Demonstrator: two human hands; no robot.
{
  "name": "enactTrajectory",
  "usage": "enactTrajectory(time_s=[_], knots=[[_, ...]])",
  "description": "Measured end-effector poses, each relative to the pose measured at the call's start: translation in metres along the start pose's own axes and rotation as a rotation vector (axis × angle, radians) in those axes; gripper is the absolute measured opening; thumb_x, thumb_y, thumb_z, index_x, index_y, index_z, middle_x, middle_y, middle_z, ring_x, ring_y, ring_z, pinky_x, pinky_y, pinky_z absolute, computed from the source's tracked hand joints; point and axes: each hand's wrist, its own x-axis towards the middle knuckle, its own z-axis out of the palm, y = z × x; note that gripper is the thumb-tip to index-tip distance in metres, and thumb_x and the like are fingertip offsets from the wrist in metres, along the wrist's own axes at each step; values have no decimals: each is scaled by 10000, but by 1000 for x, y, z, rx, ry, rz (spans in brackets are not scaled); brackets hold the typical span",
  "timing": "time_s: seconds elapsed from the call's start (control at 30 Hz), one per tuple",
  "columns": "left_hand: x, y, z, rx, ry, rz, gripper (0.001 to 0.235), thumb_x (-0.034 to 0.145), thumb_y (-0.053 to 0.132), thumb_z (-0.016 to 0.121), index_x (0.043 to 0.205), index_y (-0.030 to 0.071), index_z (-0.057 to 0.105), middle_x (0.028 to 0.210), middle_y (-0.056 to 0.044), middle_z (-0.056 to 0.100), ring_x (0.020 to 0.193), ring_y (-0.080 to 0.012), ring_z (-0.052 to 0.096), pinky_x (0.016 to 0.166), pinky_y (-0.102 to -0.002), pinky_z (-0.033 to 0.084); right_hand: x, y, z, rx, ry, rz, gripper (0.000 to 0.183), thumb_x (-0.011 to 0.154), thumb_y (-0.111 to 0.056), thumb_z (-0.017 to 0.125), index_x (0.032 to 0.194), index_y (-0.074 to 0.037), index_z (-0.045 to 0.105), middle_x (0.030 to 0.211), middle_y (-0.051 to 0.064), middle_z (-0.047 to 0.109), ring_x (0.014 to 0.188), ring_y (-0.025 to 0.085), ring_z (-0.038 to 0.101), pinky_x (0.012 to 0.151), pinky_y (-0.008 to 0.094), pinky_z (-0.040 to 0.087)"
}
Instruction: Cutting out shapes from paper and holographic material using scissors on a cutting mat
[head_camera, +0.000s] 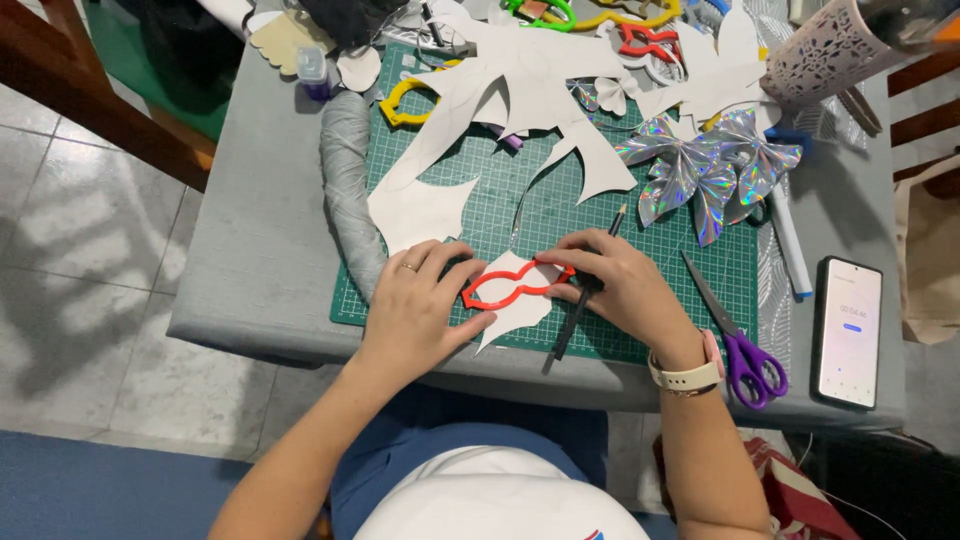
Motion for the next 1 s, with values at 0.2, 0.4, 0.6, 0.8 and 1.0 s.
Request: enactTrajectory(time_s=[0.2,0.4,0.6,0.8,1.0], knots=[[1,0,0,7,-15,-1,561,806,416,822,1266,138,662,1249,-66,608,1224,-290,537,1018,-470,418,-1,-5,-2,-61,-5,19,364,844,-346,835,1179,-223,763,1130,19,733,1029,253,715,870,362,550],[-3,4,3,50,100,45,554,858,445,765,1312,157,630,1258,-62,596,1205,-293,558,1018,-468,441,-3,-9,-1,-119,17,15,364,847,-368,831,1173,-226,755,1141,3,725,1014,251,714,863,361,561],[-27,29,24,80,190,93,296,979,365,666,1131,111,672,1193,-104,627,1132,-316,609,994,-472,485,-14,-8,-7,-124,84,13,349,816,-421,844,1105,-241,768,1078,-9,729,930,247,726,819,335,586],[-8,14,-24,270,247,-29,381,990,351,671,1225,52,664,1230,-187,605,1185,-374,594,1045,-526,452,-25,4,-26,-85,162,70,344,763,-389,888,1060,-243,796,1037,-35,746,934,207,724,812,296,590],[-12,-26,-37,353,178,-77,232,944,270,729,1044,65,687,1094,-140,670,1186,-346,638,1126,-531,418,26,-18,-27,-224,329,-74,366,785,-377,924,1103,-250,795,1051,-34,726,921,181,707,800,279,581]])
